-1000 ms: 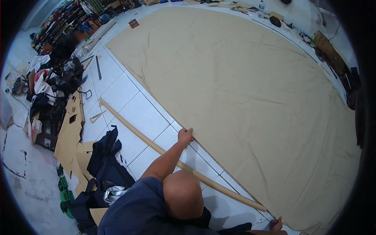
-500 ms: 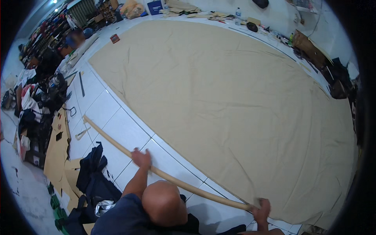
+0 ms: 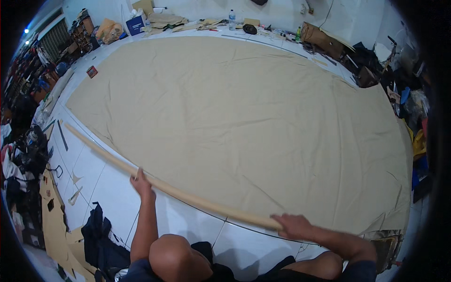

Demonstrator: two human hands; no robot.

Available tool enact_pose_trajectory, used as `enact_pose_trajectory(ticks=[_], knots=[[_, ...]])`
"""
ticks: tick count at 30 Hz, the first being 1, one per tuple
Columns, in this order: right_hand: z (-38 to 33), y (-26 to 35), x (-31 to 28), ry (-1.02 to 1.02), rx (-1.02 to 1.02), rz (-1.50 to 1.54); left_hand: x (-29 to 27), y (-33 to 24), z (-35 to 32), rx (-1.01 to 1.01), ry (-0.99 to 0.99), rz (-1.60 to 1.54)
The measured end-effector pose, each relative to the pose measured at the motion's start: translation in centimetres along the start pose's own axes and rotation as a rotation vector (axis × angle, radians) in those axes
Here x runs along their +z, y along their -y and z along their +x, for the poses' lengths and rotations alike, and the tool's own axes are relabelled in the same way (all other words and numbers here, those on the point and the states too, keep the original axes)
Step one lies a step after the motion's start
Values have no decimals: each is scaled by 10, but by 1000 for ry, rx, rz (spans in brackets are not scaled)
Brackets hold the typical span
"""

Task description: Cutting a large section of tan fabric using large shears on a workshop floor.

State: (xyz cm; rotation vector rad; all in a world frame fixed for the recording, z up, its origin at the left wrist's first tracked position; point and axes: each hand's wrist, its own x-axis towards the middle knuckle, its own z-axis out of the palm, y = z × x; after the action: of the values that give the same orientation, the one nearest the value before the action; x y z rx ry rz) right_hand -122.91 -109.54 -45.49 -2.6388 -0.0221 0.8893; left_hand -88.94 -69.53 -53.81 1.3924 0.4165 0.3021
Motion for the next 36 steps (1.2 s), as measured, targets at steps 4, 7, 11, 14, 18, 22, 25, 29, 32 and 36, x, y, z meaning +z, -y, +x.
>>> enact_pose_trajectory(ticks=[4,7,11,14,18,22,25,29,32,36], knots=[[46,26,-51,-327,38,132,62,-9,17,-94,285,-70],[112,53,-46,-348,100,175,40,53,45,241,143,817],[190,55,2,-417,195,236,23,96,25,-180,77,1238],[208,39,26,-520,404,89,14,99,30,-55,138,1260],[170,-41,26,-559,559,142,9,105,29,-80,99,1097],[116,-117,30,-666,800,207,16,109,20,111,103,1063],[80,-156,47,-727,1000,304,3,119,33,138,109,1032],[16,-208,87,-816,1180,454,2,119,33,98,106,985],[-35,-231,109,-884,1297,526,6,114,16,210,131,1050],[-18,-215,107,-1001,1241,526,-12,124,33,160,73,1123]])
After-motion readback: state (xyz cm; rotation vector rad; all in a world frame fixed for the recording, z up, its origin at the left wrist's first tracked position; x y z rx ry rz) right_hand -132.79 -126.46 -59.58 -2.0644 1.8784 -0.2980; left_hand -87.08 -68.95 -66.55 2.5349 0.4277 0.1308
